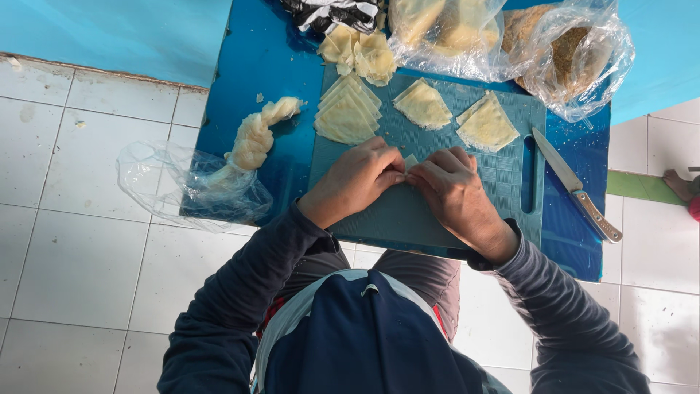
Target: The person sits on the floor at a low blue table and folds triangular dough wrappers around a spoonful of filling, pinching the edges closed to form filled pastries, placing each finished piece with the others on the cutting board and taking new wrappers from the stacks.
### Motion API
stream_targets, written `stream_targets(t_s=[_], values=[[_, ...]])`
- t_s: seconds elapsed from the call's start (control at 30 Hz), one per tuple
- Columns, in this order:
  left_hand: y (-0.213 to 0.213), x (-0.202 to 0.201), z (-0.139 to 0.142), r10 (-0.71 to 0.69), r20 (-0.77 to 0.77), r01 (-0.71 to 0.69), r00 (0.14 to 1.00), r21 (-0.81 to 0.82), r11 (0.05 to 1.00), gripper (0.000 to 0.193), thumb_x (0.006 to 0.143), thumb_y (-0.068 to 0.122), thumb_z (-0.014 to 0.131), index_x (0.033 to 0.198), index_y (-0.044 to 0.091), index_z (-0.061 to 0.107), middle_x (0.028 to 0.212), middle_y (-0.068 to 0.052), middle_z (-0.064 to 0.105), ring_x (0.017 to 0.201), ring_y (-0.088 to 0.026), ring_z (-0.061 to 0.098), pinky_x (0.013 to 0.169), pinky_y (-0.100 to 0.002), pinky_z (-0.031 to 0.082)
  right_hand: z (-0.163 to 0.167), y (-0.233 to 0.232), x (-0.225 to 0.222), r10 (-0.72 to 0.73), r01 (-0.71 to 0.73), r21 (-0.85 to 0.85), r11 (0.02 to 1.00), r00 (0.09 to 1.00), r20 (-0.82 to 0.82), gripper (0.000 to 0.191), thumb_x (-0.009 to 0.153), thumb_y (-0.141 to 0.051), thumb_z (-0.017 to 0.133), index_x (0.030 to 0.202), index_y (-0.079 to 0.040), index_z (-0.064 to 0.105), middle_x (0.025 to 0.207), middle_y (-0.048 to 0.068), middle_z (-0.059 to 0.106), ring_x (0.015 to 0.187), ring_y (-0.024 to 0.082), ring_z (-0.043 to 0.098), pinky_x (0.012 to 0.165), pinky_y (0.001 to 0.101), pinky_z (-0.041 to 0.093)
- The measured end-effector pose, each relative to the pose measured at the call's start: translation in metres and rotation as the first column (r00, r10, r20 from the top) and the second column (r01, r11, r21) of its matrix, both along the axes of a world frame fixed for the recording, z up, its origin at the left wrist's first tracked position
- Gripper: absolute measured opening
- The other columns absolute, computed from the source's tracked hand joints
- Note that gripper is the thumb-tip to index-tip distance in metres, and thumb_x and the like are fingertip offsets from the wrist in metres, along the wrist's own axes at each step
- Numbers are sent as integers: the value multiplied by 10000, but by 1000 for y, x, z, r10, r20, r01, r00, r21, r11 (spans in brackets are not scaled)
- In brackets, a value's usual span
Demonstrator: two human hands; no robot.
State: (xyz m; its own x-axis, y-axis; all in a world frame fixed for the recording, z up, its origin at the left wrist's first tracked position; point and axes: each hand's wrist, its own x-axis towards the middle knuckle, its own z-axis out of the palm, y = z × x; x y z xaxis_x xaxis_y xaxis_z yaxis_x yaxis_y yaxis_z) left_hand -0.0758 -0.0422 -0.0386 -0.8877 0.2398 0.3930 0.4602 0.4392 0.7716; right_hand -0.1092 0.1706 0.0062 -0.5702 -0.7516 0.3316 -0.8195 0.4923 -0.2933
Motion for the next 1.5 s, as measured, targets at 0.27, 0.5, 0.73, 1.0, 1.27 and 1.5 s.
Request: stream_targets(t_s=[0.27, 0.5, 0.73, 1.0, 1.27, 1.5], values=[[9, 2, -4, 124, -21, -126, 992, -199, 972, 128, 959, 92, 694, 987, 10, 601, 984, -175, 608, 884, -375, 661, 736, -454, 528, 11, -3, -4, -10, 3, 85, 996, 997, 80, 276, 909, -185, 772, 1124, -46, 671, 895, 45, 624, 889, 242, 580, 836, 414, 379], [9, -2, -10, 138, -32, -138, 990, -16, 990, 133, 963, 114, 704, 996, 19, 618, 975, -140, 623, 913, -359, 655, 768, -456, 526, 7, -9, -4, -19, 18, 46, 999, 1000, 16, 113, 943, -147, 739, 1051, -120, 724, 934, 57, 616, 916, 259, 574, 853, 406, 390], [4, 2, -11, 70, -60, -74, 996, -58, 996, 151, 948, 129, 714, 1005, 20, 627, 974, -153, 621, 886, -357, 662, 755, -452, 529, 12, -4, -4, -40, 33, 89, 995, 996, 75, 155, 939, -146, 749, 1072, -77, 707, 939, 51, 662, 916, 244, 612, 837, 417, 373], [8, -5, -8, 179, -9, -179, 984, 1, 984, 177, 908, 125, 743, 943, 20, 605, 924, -140, 618, 858, -356, 652, 723, -446, 522, 17, -12, 8, -77, 95, 165, 982, 990, -115, 164, 967, -128, 702, 1129, -158, 711, 941, 23, 686, 939, 219, 625, 892, 408, 370], [11, -3, -9, 289, -57, -285, 956, 75, 956, 128, 1027, 112, 659, 1024, 13, 577, 998, -159, 579, 837, -349, 648, 710, -429, 528, -2, -19, 29, -75, 256, 333, 908, 879, -472, 503, 1012, -304, 648, 1418, -8, 619, 1397, 104, 656, 1249, 213, 577, 1039, 450, 327], [7, 0, 0, 366, -95, -336, 926, 236, 912, 110, 1068, 127, 619, 1113, 31, 593, 1019, -126, 580, 776, -274, 655, 650, -353, 546, -7, -32, 8, -170, 304, 299, 905, 900, -400, 719, 968, -510, 655, 1490, -21, 579, 1507, 101, 589, 1351, 239, 494, 1084, 510, 287]])
